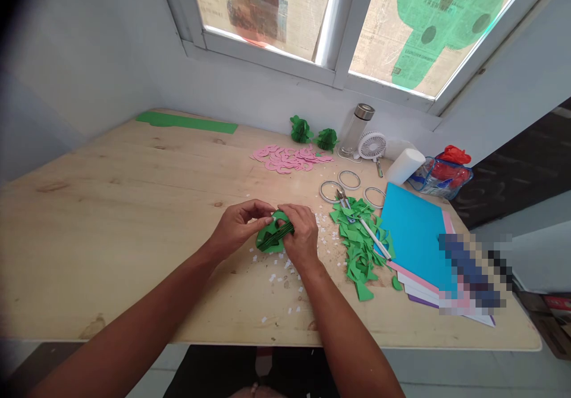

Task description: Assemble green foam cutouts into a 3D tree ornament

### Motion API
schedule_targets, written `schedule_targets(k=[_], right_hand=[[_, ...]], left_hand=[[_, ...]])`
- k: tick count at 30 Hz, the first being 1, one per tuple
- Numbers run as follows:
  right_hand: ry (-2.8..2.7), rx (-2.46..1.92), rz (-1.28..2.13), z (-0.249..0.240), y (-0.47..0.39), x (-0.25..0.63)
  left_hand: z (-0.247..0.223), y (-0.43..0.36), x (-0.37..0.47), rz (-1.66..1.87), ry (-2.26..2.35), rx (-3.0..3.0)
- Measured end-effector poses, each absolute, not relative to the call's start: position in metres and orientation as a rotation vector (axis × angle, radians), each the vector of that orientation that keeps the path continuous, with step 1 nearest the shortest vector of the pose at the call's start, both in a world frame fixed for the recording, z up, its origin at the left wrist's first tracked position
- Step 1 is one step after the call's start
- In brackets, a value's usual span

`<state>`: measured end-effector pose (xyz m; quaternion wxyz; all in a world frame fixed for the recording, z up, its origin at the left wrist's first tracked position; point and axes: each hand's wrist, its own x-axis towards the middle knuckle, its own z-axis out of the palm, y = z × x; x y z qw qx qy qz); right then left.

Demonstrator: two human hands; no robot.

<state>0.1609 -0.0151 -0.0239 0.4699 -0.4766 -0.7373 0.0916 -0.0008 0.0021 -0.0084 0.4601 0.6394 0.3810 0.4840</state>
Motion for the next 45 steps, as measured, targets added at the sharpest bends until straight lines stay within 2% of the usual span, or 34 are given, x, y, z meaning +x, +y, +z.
schedule_targets(k=[13, 45], right_hand=[[-1.773, -1.252, 0.175, -0.0264, -0.0162, 0.1612], [-1.739, -1.247, 0.145, -0.0280, -0.0173, 0.1577]], left_hand=[[-0.0113, -0.0002, 0.0017, 1.349, 1.064, 2.238], [-0.0107, -0.0012, 0.0054, 1.391, 1.156, 2.513]])
